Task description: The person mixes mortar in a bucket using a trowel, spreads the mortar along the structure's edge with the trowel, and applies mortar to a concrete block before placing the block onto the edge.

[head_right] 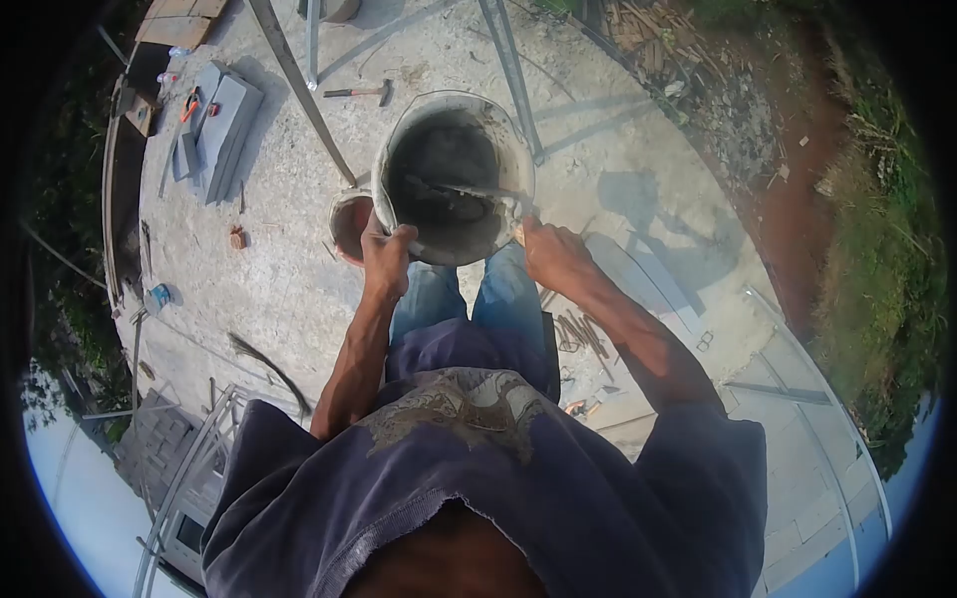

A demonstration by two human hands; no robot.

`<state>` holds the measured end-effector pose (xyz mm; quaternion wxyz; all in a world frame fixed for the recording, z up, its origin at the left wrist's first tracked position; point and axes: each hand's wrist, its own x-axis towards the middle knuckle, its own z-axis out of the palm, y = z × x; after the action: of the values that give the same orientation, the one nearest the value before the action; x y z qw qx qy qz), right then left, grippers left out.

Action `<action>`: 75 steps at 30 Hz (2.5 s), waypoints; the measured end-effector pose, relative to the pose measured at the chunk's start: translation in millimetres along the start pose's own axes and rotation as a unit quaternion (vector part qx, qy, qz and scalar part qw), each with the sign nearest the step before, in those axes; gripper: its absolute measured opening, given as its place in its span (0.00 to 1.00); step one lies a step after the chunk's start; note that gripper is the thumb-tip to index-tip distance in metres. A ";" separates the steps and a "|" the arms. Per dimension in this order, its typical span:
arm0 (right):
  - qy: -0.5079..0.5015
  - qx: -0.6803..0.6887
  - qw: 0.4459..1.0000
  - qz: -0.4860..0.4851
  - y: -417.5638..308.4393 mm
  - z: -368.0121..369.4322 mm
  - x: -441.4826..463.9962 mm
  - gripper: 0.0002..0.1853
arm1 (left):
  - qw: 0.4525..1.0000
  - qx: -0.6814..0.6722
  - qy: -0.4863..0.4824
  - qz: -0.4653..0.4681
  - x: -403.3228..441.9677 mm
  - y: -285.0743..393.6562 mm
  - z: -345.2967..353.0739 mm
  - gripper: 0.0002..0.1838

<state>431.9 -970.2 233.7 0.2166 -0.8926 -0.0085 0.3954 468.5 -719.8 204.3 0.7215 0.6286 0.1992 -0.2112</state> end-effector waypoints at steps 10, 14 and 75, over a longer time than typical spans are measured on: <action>0.008 0.018 0.990 -0.139 14.2 42.5 -6.6 0.19 | 0.958 -0.086 0.274 -0.013 -66.8 -98.1 -15.6 0.27; -0.044 -0.027 0.980 -0.190 15.7 84.4 10.5 0.18 | 0.935 -0.111 0.334 -0.033 -106.3 -123.2 -42.1 0.26; -0.164 -0.219 0.931 -0.243 -246.1 435.7 286.5 0.19 | 0.867 -0.276 0.373 -0.180 -13.1 -512.4 -508.6 0.21</action>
<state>358.1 -528.2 -129.2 0.1009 -0.8110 -0.3469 0.4603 161.9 -276.8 -276.4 0.6868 0.3894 0.6134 -0.0232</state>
